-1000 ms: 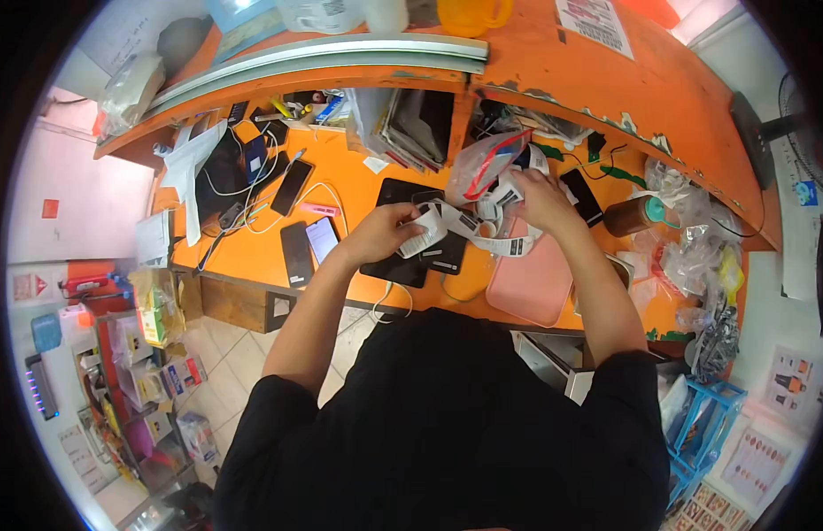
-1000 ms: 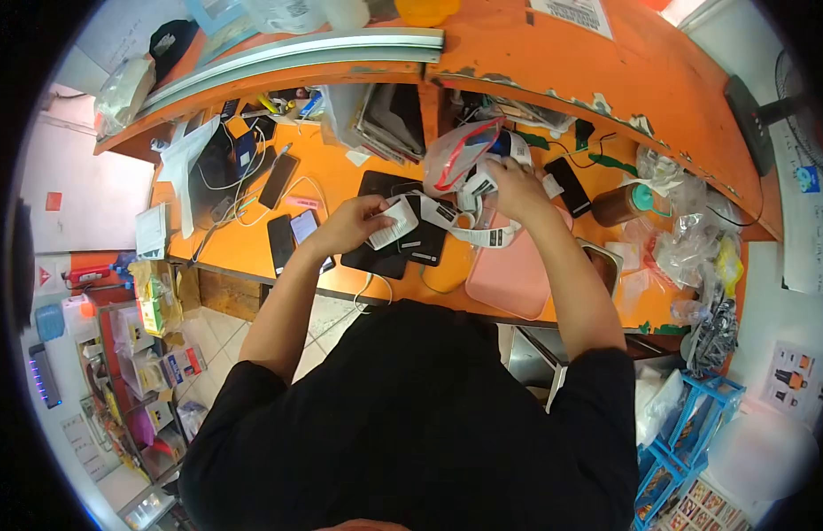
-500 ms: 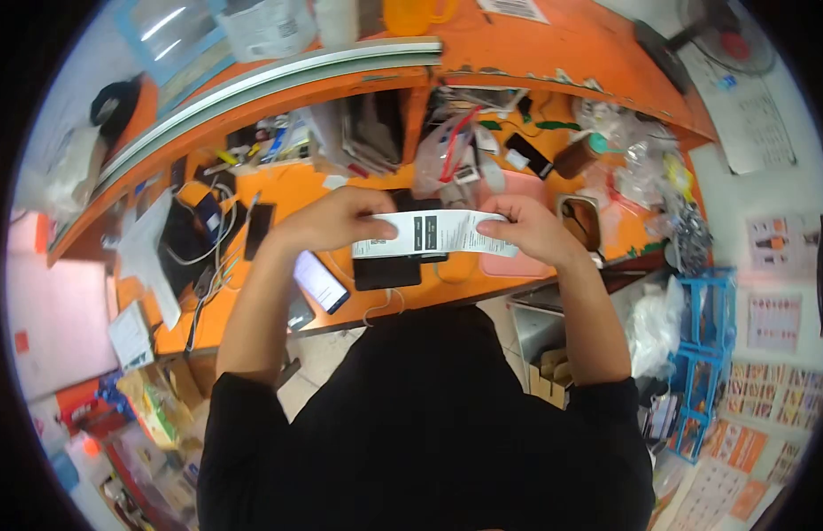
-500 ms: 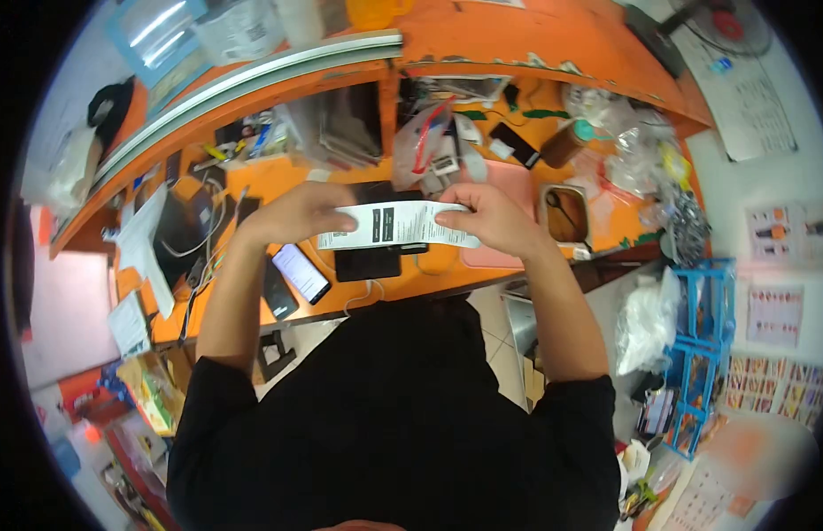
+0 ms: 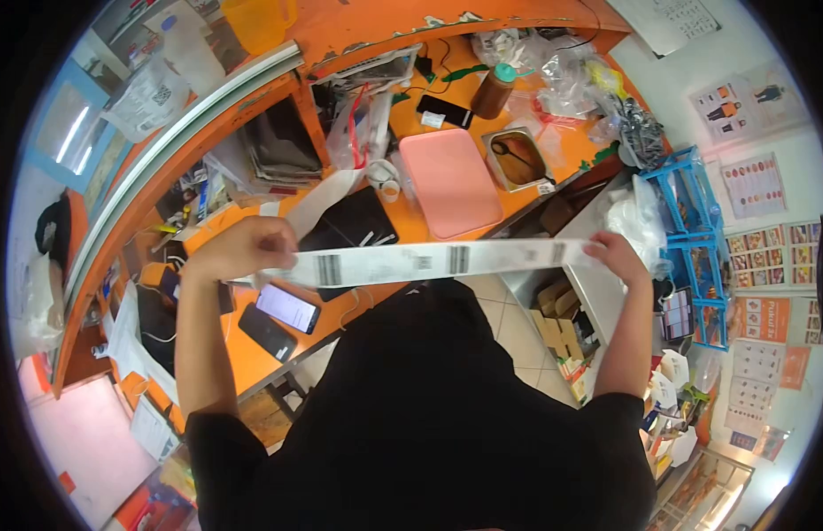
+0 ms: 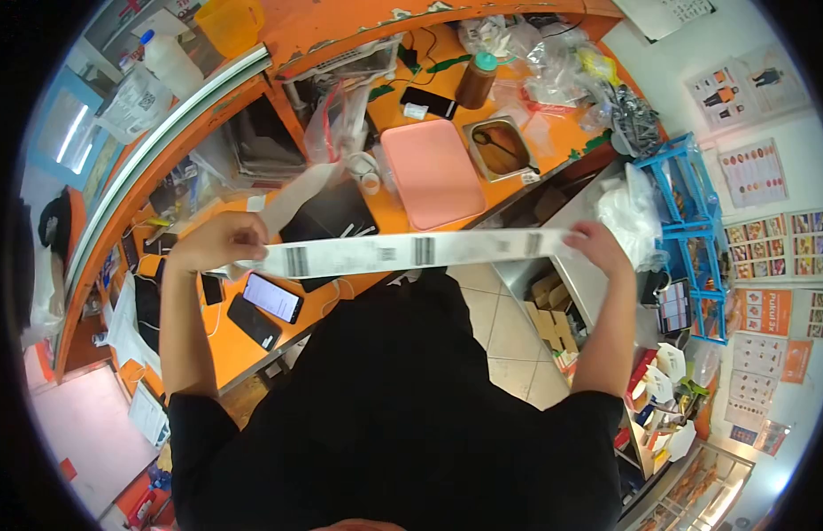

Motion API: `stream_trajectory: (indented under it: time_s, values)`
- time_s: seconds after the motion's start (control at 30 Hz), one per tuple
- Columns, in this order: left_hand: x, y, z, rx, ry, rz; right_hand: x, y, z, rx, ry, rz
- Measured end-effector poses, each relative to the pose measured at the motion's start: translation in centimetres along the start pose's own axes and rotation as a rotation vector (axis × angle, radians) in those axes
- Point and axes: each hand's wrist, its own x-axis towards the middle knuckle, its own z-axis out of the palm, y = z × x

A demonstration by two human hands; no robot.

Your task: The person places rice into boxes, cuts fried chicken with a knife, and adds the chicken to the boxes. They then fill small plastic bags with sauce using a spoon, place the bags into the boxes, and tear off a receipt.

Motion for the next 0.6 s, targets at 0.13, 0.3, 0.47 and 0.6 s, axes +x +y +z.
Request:
stream_trajectory:
  time_s: [0.13, 0.3, 0.47, 0.6]
  values:
    - [2.1, 2.5, 2.8, 0.130, 0.079, 0.050, -3.7, 2.4, 0.2, -0.192, -0.127, 0.186]
    - [5.3, 5.7, 6.3, 0.347, 0.046, 0.333, -5.7, -14.3, 2.9, -0.084, 0.200, -0.628]
    - [5.6, 8.9, 7.9, 0.414, 0.062, 0.486, -3.0, -25.9, 10.1, 0.411, -0.604, -0.578]
    - [3.9, 7.5, 8.5, 0.409, 0.293, 0.519, -0.5, -25.5, 10.8, 0.415, -0.737, -0.729]
